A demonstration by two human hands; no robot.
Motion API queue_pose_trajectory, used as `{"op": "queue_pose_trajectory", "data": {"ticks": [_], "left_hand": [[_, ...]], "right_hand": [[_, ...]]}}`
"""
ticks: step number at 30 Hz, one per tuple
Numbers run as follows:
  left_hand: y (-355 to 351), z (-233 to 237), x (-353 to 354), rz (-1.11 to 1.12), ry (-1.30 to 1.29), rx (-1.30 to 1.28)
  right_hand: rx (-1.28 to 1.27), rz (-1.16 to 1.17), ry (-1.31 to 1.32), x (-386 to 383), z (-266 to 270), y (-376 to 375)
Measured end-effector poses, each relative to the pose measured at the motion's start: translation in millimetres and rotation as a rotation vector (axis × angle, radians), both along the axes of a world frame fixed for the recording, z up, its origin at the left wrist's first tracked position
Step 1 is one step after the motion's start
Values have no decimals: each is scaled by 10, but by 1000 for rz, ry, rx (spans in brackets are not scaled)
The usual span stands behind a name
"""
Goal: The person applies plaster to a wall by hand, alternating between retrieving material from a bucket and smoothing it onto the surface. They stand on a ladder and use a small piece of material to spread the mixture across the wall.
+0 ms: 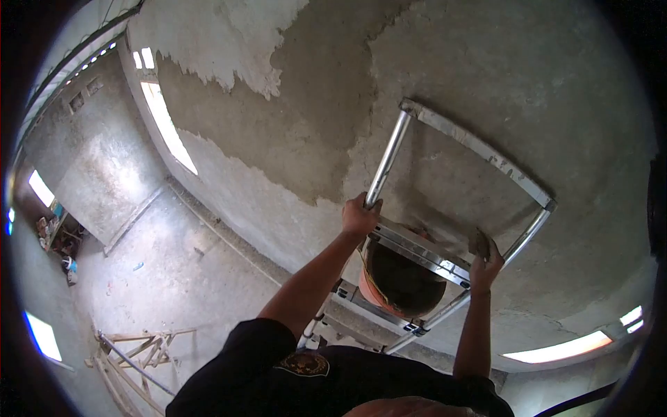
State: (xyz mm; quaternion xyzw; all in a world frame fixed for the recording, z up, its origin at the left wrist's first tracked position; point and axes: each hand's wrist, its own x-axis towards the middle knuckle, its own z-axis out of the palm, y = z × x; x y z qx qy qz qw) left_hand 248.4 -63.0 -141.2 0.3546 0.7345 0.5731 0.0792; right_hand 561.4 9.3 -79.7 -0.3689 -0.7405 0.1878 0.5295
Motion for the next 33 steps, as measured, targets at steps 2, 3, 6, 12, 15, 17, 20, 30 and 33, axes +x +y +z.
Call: {"op": "queue_pose_trajectory", "data": {"ticks": [2, 3, 6, 12, 15, 17, 20, 30, 33], "left_hand": [[-7, -9, 9, 12, 10, -2], [-3, -6, 1, 9, -10, -17], [-5, 4, -3, 3, -47, -36], [23, -14, 1, 31, -35, -29], [30, -39, 10, 35, -65, 12], [67, -116, -15, 46, -85, 12], [45, -102, -14, 54, -53, 23], [27, -104, 9, 114, -47, 0], [28, -68, 29, 99, -67, 10]], "right_hand": [[198, -117, -244, 3, -283, 251], [185, -108, -244, -23, -313, 299], [78, -25, -220, -139, -336, 419], [43, -109, -219, 4, -339, 343], [-63, -138, -170, 88, -488, 337], [-89, -80, -178, 82, -487, 294], [-122, -78, -189, 14, -498, 300], [-159, -88, -273, -61, -341, 209], [-166, -116, -352, -61, -307, 178]]}}
